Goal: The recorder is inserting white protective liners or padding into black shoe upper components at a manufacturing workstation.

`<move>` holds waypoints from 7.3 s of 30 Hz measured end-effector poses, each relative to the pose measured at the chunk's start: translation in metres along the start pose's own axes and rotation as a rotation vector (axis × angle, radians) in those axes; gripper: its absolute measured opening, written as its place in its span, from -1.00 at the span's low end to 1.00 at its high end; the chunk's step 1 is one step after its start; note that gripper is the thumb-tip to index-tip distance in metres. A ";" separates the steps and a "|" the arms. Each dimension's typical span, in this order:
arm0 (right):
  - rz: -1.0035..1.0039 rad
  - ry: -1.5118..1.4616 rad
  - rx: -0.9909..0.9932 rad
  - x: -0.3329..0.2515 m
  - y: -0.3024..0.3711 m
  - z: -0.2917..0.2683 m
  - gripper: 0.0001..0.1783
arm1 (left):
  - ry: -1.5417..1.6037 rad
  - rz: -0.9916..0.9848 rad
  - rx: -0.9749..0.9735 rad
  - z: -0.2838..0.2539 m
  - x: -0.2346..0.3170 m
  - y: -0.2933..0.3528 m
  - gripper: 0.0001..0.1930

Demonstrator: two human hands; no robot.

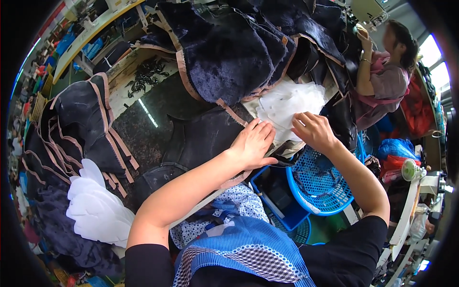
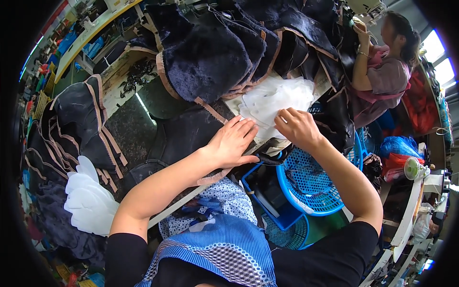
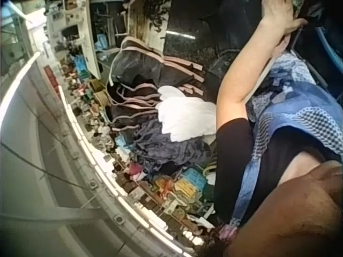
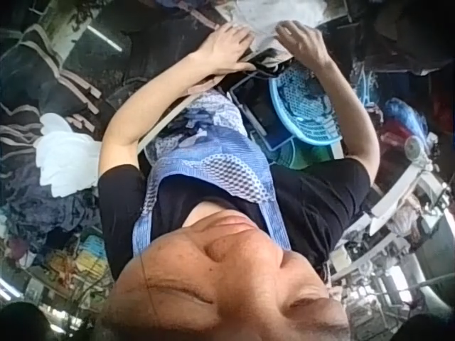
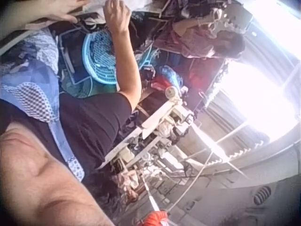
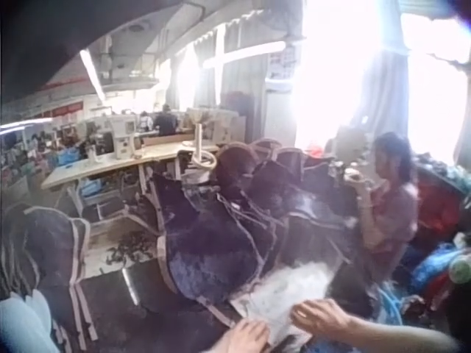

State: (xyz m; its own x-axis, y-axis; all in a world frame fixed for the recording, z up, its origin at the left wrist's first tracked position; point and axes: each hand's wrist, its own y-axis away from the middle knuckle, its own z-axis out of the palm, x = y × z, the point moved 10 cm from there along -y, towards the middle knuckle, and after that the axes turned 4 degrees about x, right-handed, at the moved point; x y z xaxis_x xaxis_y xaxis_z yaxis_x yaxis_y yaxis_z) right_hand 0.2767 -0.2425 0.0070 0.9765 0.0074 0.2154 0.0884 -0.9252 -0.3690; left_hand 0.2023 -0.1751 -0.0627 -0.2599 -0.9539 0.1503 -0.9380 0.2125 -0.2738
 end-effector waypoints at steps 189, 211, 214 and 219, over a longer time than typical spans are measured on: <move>-0.412 -0.468 0.077 -0.322 -0.160 -0.007 -0.55 | -0.011 -0.589 0.588 -0.170 -0.027 0.330 -0.78; -0.430 -0.772 -0.268 -0.307 -0.175 -0.009 -0.65 | -0.242 -0.333 0.351 -0.137 0.000 0.298 -0.89; -0.528 -0.711 -0.275 -0.318 -0.177 -0.024 -0.64 | -0.054 -0.463 0.488 -0.137 0.003 0.318 -0.79; -0.475 -0.856 -0.269 -0.296 -0.209 -0.033 -0.57 | -0.024 -0.743 0.808 -0.248 -0.018 0.437 -0.32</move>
State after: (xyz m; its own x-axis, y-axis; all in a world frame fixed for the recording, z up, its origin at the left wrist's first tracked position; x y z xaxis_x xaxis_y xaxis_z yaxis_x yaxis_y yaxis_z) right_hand -0.0378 -0.0643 0.0503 0.6744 0.5680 -0.4718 0.5596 -0.8100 -0.1753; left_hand -0.2595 -0.0125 0.0507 0.3207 -0.7919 0.5196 -0.4300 -0.6105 -0.6651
